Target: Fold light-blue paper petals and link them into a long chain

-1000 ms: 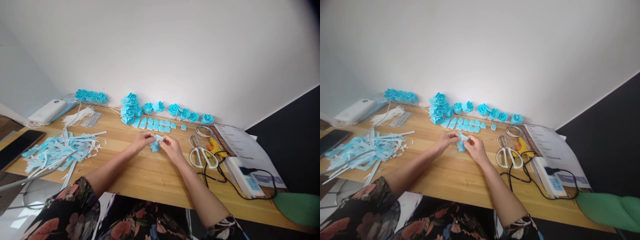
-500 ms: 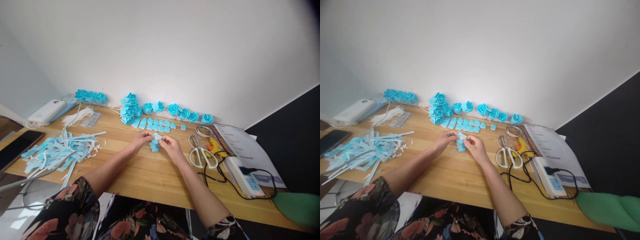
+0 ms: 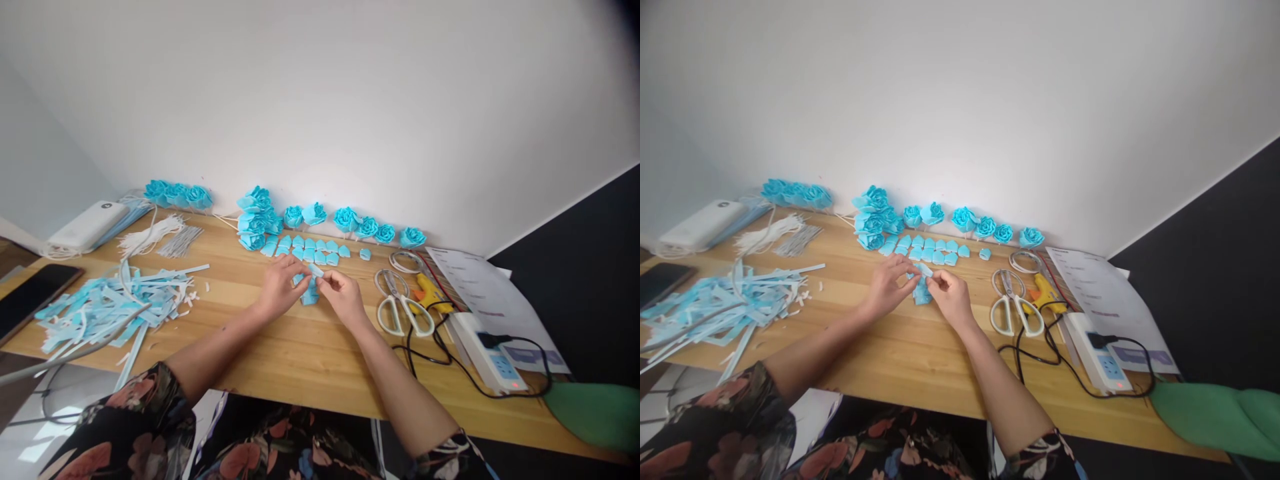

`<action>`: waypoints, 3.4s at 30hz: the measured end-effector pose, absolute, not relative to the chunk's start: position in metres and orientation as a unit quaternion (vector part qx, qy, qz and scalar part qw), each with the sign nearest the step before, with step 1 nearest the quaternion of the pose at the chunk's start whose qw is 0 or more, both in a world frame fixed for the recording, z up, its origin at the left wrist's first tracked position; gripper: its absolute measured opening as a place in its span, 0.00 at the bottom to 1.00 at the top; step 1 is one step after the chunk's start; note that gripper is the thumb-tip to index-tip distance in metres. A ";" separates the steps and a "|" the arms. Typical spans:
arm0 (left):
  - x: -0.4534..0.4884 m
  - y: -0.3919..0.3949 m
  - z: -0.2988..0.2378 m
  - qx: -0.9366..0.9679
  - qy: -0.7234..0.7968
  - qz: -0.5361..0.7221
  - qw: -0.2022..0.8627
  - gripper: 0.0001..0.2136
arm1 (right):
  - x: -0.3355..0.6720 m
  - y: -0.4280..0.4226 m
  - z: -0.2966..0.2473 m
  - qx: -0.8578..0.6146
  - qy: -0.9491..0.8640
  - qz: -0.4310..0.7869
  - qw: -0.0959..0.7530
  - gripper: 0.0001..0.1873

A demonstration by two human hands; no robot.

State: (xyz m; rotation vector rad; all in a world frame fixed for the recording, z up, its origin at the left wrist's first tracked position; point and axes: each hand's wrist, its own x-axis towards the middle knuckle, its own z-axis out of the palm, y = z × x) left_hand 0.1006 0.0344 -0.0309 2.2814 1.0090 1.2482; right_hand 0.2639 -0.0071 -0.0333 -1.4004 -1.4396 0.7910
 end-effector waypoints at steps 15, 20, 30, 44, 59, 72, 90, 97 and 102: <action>0.100 0.034 -0.033 0.835 0.364 0.395 0.119 0.07 | 0.261 -0.009 -0.034 -0.570 -0.625 0.267 0.463 0.10; 0.100 0.033 -0.033 0.834 0.354 0.399 0.137 0.07 | 0.261 -0.009 -0.036 -0.571 -0.631 0.254 0.459 0.09; 0.101 0.034 -0.033 0.832 0.365 0.389 0.154 0.07 | 0.261 -0.009 -0.033 -0.569 -0.628 0.262 0.462 0.10; -0.035 0.056 0.018 0.825 0.518 0.210 0.078 0.09 | 0.266 -0.003 -0.035 -0.543 -0.491 0.440 0.519 0.13; 0.027 0.047 0.002 0.779 0.457 0.311 0.294 0.19 | 0.266 -0.003 -0.042 -0.515 -0.517 0.476 0.490 0.13; 0.094 0.066 -0.019 0.669 0.364 0.315 0.567 0.14 | 0.267 -0.005 -0.034 -0.496 -0.514 0.480 0.510 0.11; 0.099 0.039 -0.012 0.781 0.375 0.469 0.169 0.06 | 0.267 -0.004 -0.034 -0.530 -0.509 0.410 0.540 0.11; 0.106 0.032 -0.019 0.826 0.359 0.422 0.107 0.04 | 0.269 -0.003 -0.040 -0.540 -0.543 0.371 0.526 0.10; 0.106 0.033 -0.021 0.828 0.355 0.423 0.093 0.04 | 0.267 -0.004 -0.040 -0.539 -0.553 0.361 0.523 0.11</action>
